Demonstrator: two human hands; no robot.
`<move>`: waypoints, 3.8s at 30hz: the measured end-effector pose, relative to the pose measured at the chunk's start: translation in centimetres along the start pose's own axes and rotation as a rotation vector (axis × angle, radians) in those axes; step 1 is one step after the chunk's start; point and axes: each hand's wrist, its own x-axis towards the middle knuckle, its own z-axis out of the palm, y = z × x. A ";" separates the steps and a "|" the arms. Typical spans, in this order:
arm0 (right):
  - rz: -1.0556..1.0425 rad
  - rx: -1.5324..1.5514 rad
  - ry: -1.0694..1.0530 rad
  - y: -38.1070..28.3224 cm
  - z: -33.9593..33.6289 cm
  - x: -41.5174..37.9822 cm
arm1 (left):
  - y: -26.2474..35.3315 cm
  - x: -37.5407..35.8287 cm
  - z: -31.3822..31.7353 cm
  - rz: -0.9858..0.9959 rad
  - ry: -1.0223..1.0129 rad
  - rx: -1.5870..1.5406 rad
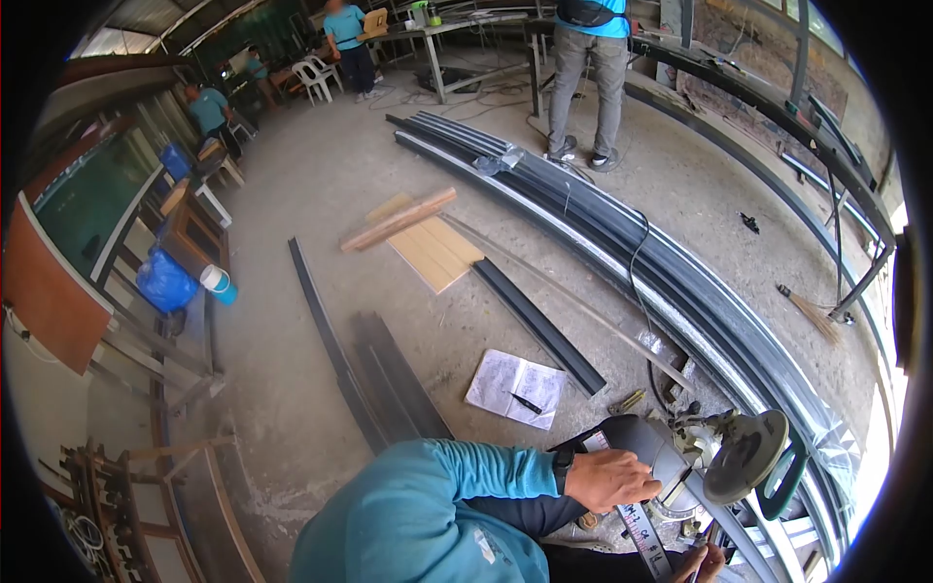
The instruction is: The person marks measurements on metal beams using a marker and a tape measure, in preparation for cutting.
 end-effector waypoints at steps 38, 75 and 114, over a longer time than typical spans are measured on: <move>0.135 -0.011 -0.072 -1.7 0.1 0.3 | -0.2 -0.2 0.3 0.012 0.056 -0.065; 0.484 0.370 0.201 -0.4 -4.9 -4.6 | 0.2 0.3 -0.2 -0.066 0.046 -0.066; 0.453 0.150 0.135 -1.6 -2.9 -4.3 | -2.0 -1.3 -5.9 -0.070 0.179 -0.334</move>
